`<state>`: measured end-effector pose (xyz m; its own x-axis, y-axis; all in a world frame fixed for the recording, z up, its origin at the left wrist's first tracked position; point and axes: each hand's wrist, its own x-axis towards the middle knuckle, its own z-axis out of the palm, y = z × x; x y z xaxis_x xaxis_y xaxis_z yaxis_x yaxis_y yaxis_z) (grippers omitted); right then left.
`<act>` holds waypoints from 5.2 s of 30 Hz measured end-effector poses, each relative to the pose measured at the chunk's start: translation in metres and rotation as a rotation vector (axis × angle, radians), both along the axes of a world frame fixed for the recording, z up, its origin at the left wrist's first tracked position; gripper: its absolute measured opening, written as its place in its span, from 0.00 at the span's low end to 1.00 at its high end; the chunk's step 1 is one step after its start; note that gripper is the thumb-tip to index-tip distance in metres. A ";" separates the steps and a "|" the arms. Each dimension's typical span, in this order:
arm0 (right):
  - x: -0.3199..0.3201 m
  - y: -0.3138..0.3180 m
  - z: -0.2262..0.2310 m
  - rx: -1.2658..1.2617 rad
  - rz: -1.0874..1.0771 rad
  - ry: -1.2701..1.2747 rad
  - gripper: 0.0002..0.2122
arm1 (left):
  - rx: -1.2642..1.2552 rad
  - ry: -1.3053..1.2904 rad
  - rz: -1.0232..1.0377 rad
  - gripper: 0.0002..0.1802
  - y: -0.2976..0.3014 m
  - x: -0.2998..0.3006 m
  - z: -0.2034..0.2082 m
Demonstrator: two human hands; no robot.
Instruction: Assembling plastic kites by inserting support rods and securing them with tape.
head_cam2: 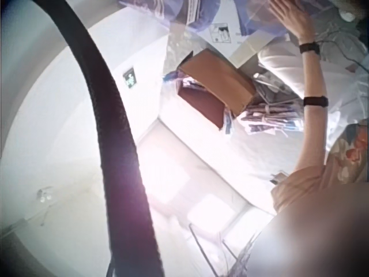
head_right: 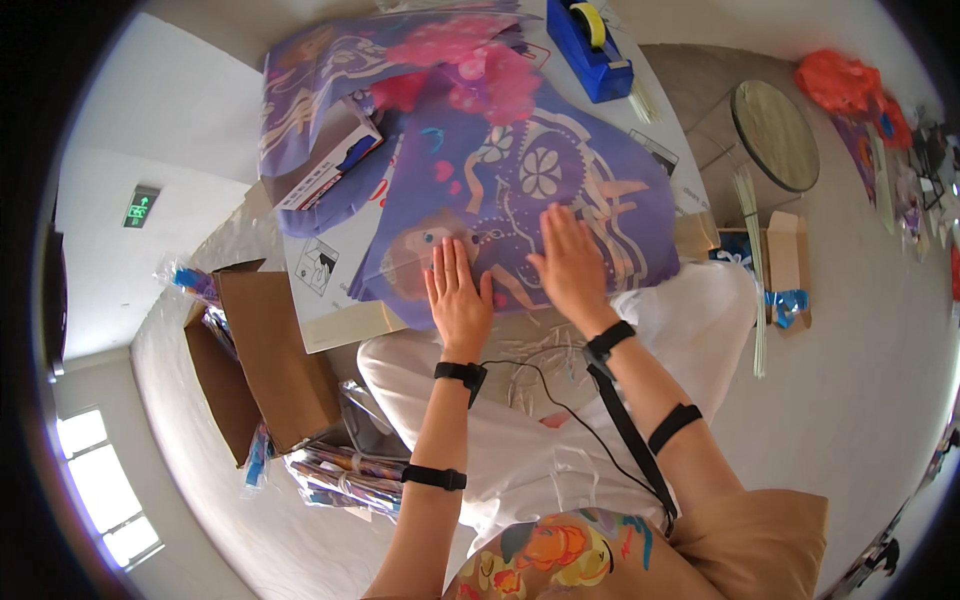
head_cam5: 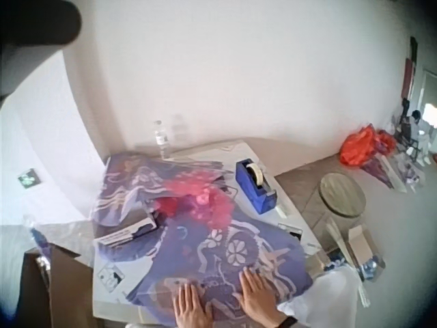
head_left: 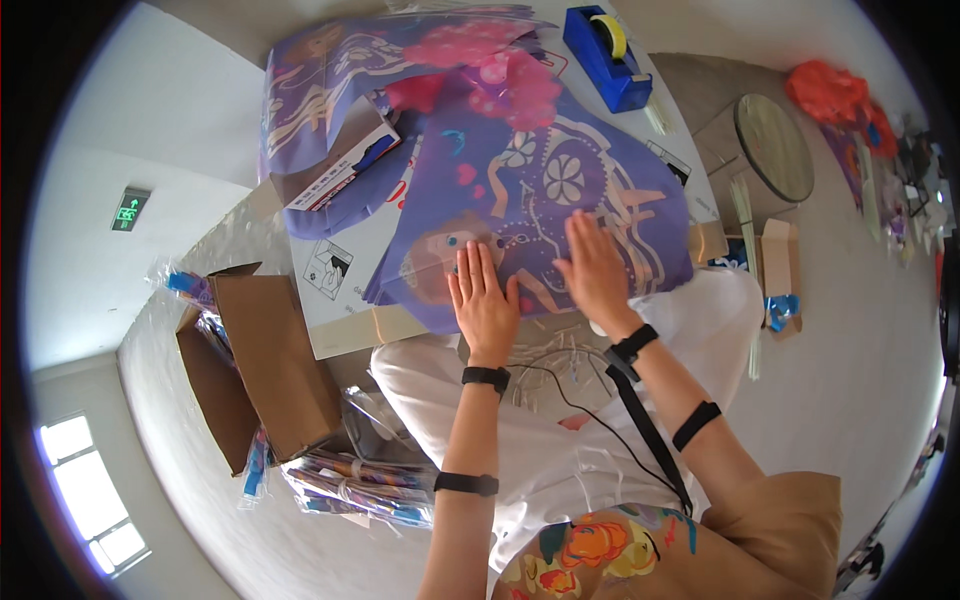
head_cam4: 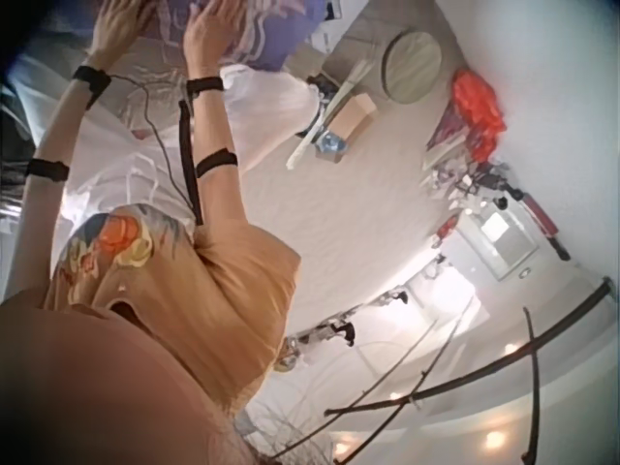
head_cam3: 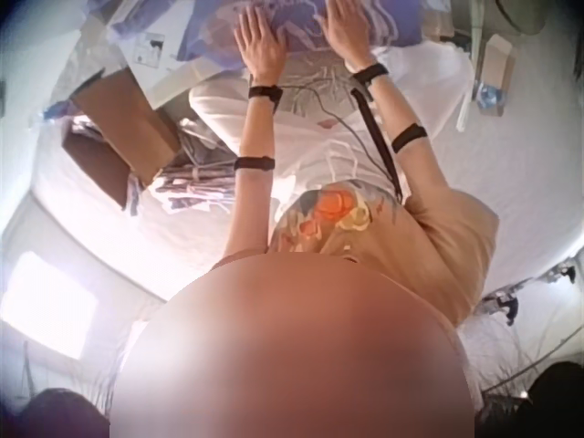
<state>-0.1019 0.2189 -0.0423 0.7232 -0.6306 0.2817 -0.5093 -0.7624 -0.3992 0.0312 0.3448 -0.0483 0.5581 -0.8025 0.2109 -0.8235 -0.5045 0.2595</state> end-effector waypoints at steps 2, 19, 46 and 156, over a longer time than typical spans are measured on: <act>-0.006 -0.010 0.004 -0.099 -0.055 0.073 0.26 | 0.023 -0.035 0.023 0.37 0.001 0.005 -0.004; 0.053 -0.002 -0.005 -0.081 0.249 0.086 0.27 | -0.029 0.116 -0.203 0.34 -0.010 0.030 0.006; -0.121 -0.189 -0.036 0.153 -0.169 -0.069 0.29 | -0.326 0.274 0.869 0.11 0.323 0.165 -0.059; -0.127 0.069 0.107 0.685 -0.337 -0.220 0.04 | 0.634 0.054 0.250 0.27 -0.077 0.390 0.036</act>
